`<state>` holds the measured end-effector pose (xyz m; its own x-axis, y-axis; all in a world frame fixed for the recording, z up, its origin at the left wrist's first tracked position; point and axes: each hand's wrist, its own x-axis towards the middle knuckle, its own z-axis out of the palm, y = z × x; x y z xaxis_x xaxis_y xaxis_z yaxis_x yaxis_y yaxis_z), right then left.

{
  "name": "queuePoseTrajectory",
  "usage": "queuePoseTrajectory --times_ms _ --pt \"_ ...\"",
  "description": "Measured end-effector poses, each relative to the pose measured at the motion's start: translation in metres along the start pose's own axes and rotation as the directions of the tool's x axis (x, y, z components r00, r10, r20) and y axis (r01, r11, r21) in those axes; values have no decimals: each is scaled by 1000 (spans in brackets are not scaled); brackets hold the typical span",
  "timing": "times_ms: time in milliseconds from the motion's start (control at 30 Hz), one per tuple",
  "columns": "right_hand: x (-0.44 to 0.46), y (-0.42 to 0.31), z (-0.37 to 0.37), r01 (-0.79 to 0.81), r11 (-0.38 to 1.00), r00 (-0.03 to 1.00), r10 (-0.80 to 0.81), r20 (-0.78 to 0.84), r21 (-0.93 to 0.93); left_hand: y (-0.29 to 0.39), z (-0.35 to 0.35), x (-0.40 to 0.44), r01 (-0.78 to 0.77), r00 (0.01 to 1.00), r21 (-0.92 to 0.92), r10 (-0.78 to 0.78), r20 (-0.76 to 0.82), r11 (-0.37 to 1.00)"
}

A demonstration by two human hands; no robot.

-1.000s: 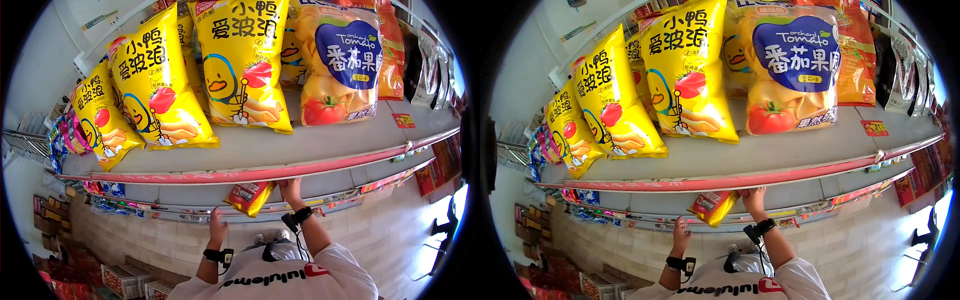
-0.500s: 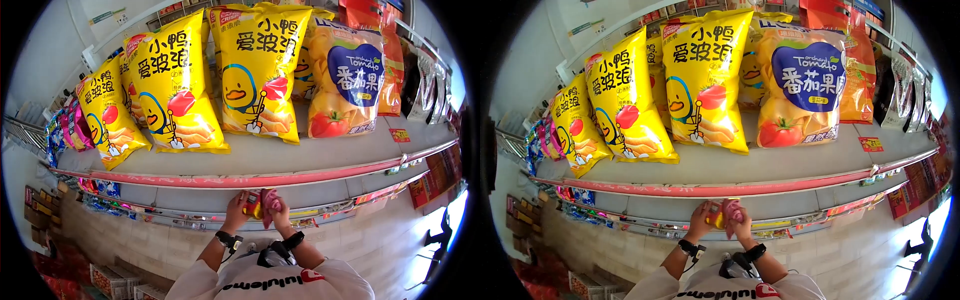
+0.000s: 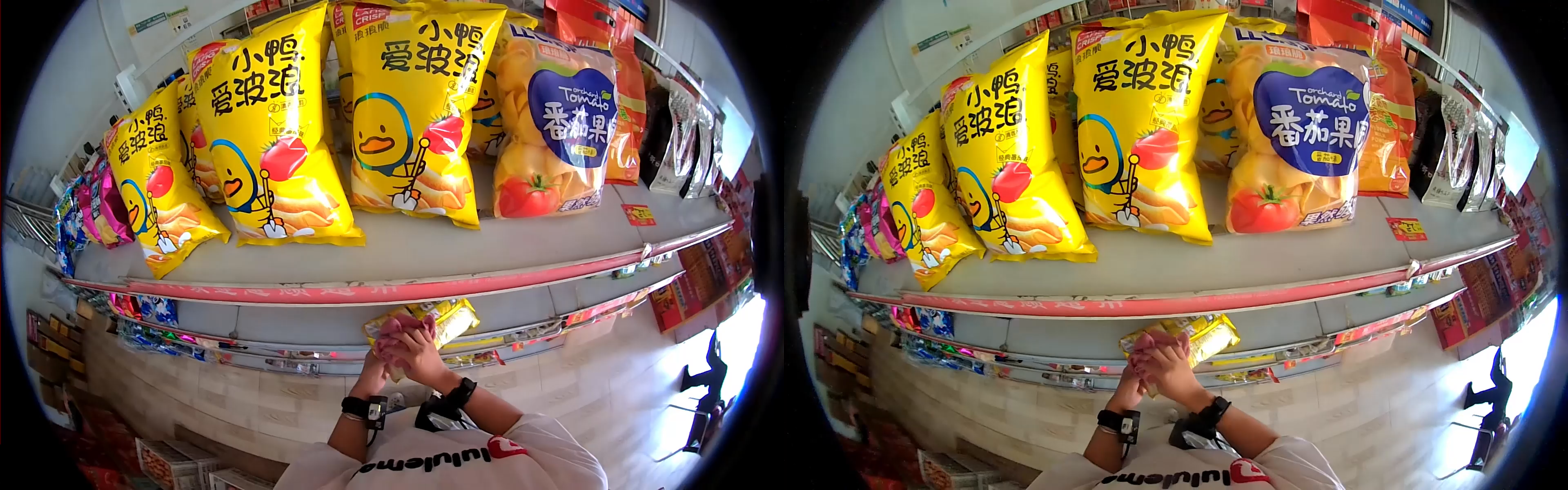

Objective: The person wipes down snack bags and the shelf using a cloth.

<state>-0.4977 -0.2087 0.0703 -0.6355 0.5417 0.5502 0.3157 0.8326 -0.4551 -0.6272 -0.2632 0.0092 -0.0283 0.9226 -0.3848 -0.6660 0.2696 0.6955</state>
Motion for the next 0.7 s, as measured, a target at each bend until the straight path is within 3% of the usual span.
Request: queuePoseTrajectory --times_ms 67,100,167,233,300,333,400,433,467,500,567,633,700 --pt "0 5 1 -30 999 999 30 -34 -13 -5 4 -3 -203 979 19 203 11 979" --pt "2 12 -3 -30 999 999 30 -23 -16 -11 -1 1 -201 980 8 201 7 980" --pt "11 26 -17 -63 996 985 51 -168 -67 -17 -14 10 -85 995 27 86 -55 996" --pt "2 62 -17 -360 920 909 308 -281 -156 -17 -12 8 -72 994 -16 70 -81 997" --pt "-2 93 -31 -472 875 801 478 -361 110 -13 -1 2 -129 991 -50 127 -47 990" --pt "-3 98 -29 -471 876 804 474 -358 103 -12 1 2 -130 991 -58 128 -46 990" --pt "-10 109 -21 -527 827 674 547 -497 197 -11 1 2 -112 994 -27 112 -11 993" --pt "-26 121 -5 -577 778 705 628 -329 250 -9 -1 3 -117 993 -39 116 -9 992" --pt "-16 95 -4 -467 884 760 411 -503 18 -5 -4 3 -51 999 24 51 -12 998" --pt "-13 79 -3 -365 930 865 357 -353 46 -4 -5 3 18 1000 90 -16 -20 996" --pt "4 30 -3 -181 983 947 184 -262 36 -1 2 1 27 998 123 -21 -51 992" --pt "3 11 0 -36 999 994 38 -103 18 -6 5 3 -153 986 -9 152 -68 988" --pt "-3 18 6 -65 997 992 68 -102 29 -5 5 0 -123 988 25 125 -87 992"
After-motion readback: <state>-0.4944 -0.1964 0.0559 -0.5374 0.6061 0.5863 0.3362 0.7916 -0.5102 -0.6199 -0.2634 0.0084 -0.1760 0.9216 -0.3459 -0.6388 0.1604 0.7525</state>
